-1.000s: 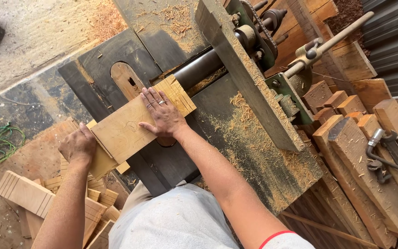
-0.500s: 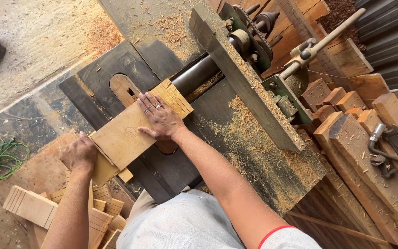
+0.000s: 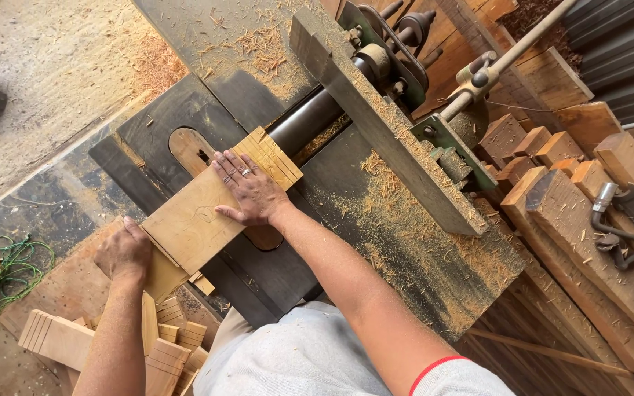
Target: Using a woodworking machine to plane or joint wooden boards in a workshop.
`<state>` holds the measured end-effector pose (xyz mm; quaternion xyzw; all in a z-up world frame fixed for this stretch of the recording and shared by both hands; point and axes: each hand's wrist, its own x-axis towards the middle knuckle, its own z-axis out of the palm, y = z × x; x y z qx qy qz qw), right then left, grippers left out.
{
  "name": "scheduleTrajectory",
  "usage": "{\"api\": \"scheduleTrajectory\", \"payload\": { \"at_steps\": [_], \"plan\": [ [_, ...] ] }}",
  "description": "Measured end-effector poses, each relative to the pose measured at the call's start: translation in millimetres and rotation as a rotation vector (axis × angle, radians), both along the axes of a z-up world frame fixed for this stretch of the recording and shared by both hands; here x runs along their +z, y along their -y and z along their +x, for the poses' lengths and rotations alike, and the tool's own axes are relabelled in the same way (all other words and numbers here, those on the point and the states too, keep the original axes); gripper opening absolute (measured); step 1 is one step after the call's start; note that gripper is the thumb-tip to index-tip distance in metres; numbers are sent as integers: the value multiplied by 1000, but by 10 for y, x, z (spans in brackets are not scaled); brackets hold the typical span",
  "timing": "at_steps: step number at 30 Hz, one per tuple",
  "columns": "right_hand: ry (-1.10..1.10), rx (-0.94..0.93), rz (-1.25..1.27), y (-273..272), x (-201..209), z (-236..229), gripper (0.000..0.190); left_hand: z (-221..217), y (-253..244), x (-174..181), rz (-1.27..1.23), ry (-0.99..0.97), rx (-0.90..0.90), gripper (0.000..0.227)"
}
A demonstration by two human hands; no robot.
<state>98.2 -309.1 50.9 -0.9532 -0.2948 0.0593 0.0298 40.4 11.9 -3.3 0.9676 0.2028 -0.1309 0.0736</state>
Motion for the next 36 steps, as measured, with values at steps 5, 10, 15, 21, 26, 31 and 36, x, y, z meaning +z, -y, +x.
{"api": "scheduleTrajectory", "payload": {
  "at_steps": [5, 10, 15, 21, 26, 31, 36],
  "plan": [
    [-35, -15, -2, -24, 3, -17, 94, 19, -31, 7, 25, -1, -21, 72],
    [-44, -28, 13, -60, 38, -14, 95, 45, -98, -23, 64, 125, -62, 69],
    [-35, -19, 3, -44, 61, -3, 95, 39, -124, -78, 59, 78, -68, 75],
    [-45, -18, -40, -42, 42, -50, 96, 23, -212, -200, 22, 81, -58, 76],
    [-50, -76, -17, -54, 4, -137, 97, 68, -161, -94, 44, 77, -118, 71],
    [-17, -42, 24, -85, 15, -34, 98, 74, -159, -49, 81, 14, -56, 74],
    [-24, -39, 16, -69, 50, -7, 99, 47, -250, -209, 95, 70, -97, 76]
  ]
}}
